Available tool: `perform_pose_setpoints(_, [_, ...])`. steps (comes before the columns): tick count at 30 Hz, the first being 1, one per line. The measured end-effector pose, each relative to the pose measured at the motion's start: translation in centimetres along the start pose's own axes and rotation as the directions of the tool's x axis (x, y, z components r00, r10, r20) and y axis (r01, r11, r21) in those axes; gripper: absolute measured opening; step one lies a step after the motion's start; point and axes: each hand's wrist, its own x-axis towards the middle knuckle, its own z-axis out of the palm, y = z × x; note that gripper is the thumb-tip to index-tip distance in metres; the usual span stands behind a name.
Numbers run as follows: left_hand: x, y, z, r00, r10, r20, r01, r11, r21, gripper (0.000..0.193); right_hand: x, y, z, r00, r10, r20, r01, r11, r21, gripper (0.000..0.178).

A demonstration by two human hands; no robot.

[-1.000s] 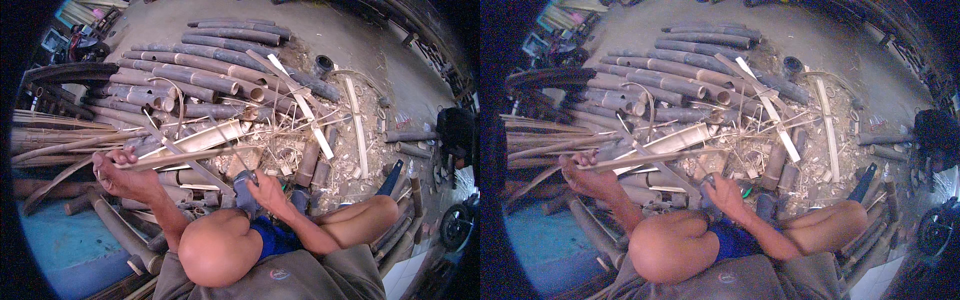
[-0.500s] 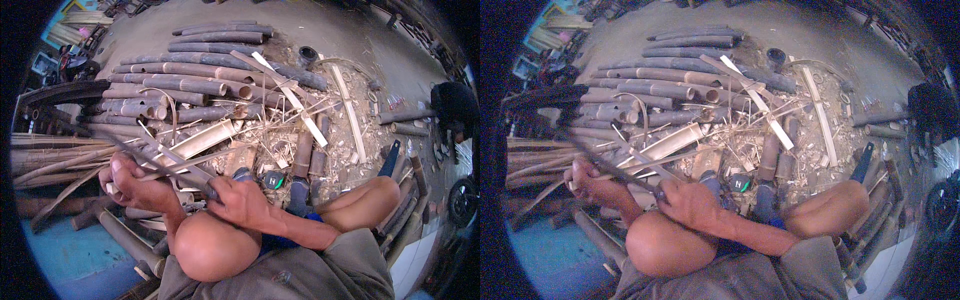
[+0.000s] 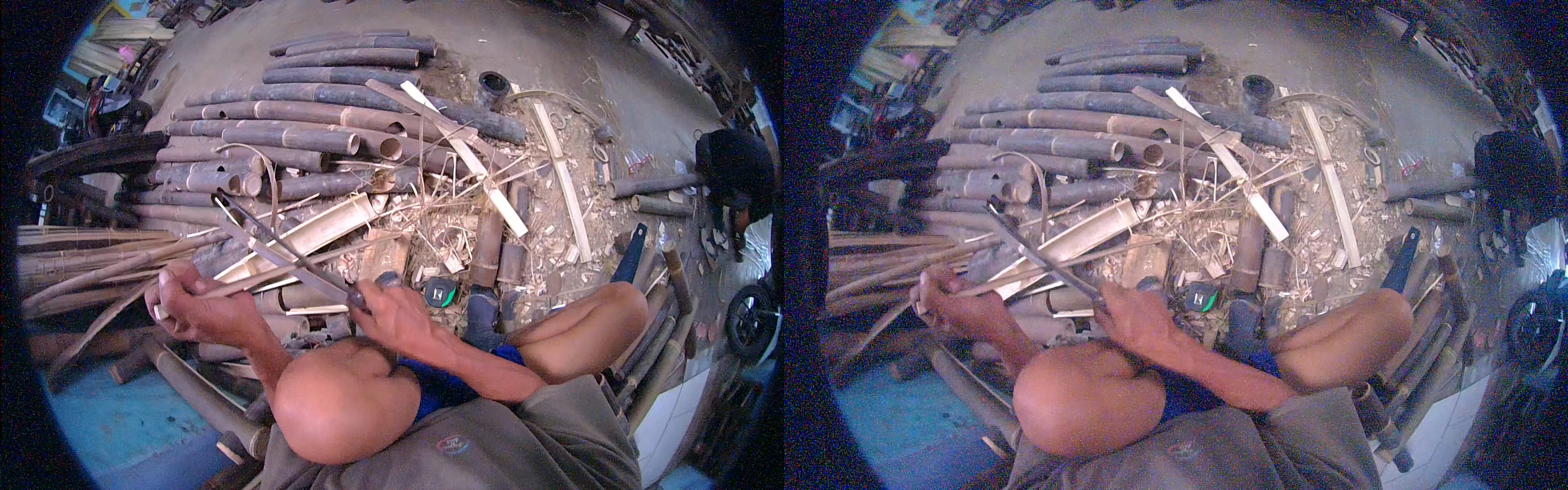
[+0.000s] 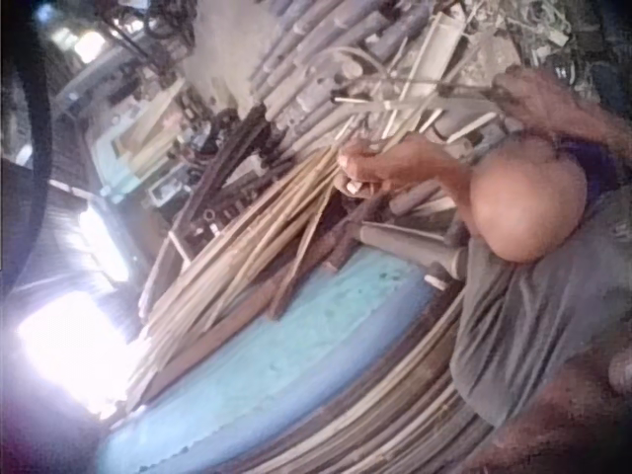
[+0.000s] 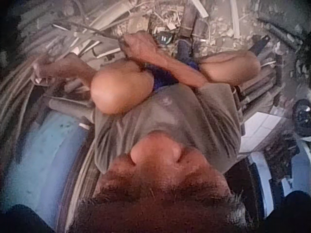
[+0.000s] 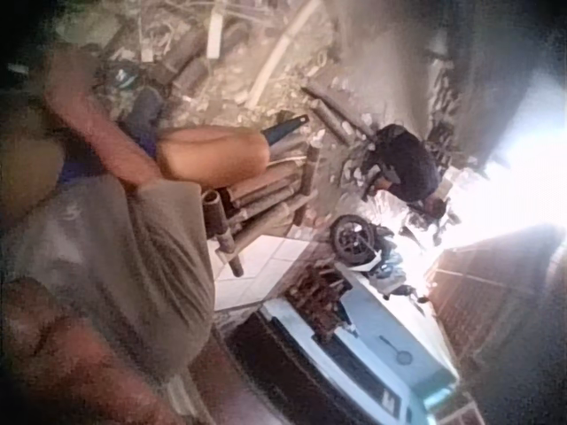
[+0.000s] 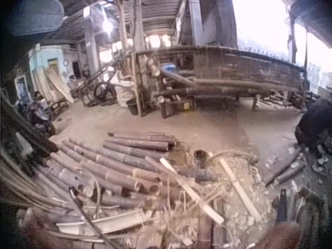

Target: The person sits on the floor and uses a knife to split a bamboo tube lengthwise into flat strips. They repeatedly rotate the bamboo, strike it with a wooden mallet, and shave the edges to produce thin planks.

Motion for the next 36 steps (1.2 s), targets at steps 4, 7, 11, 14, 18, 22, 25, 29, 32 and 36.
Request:
perform_pose_setpoints(4, [-0.5,-0.2,-1.2,0.963,-0.235,0.134,0.257,0.951,-0.172,0.013,-0.8,-0.4,0.7,0.986,-0.162,-0.045,0.16,0.986,-0.05,0.032])
perform_pose_setpoints(7, [0.6,0.3,-0.4,0.908,0.394,0.143,-0.418,0.828,0.373,0.015,1.5,10.2,3.7,0.982,0.189,-0.004,-0.188,0.978,-0.087,0.03])
perform_pose_setpoints(11, [-0.7,-3.1,-0.7,0.998,-0.051,0.048,0.051,0.999,-0.002,0.013,1.7,9.2,3.5,0.986,0.163,-0.045,-0.168,0.979,-0.115,0.031])
perform_pose_setpoints(14, [-0.6,-3.9,-1.3,0.994,-0.1,0.042,0.1,0.995,0.014,0.006,1.1,5.3,2.6,0.998,-0.002,-0.065,-0.004,0.996,-0.094,0.034])
perform_pose_setpoints(18, [0.8,-0.3,1.1,0.873,-0.488,-0.027,0.426,0.788,-0.445,0.019,2.0,18.6,7.5,0.936,0.351,-0.026,-0.35,0.924,-0.154,0.035])
perform_pose_setpoints(22, [0.6,-0.1,0.4,0.871,-0.477,-0.118,0.446,0.868,-0.216,0.017,1.1,19.3,7.6,0.92,0.391,0.012,-0.38,0.9,-0.211,0.036])
perform_pose_setpoints(25, [0.6,-0.3,0.9,0.946,-0.319,-0.061,0.315,0.947,-0.063,0.018,0.9,19.1,8.4,0.906,0.422,-0.035,-0.421,0.888,-0.186,0.037])
perform_pose_setpoints(29, [1.2,-0.2,1.4,0.817,-0.573,0.06,0.55,0.745,-0.378,0.023,1.0,22.8,7.6,0.877,0.481,0.001,-0.474,0.865,-0.163,0.038])
perform_pose_setpoints(32, [2.7,-0.3,1.8,0.728,-0.679,0.091,0.586,0.549,-0.595,0.03,0.9,18.1,4.9,0.892,0.452,-0.016,-0.452,0.888,-0.09,0.036])
perform_pose_setpoints(36, [2.8,0.7,2.3,0.719,-0.669,0.189,0.594,0.45,-0.667,0.034,0.0,14.0,4.3,0.953,0.29,-0.088,-0.295,0.954,-0.053,0.03])
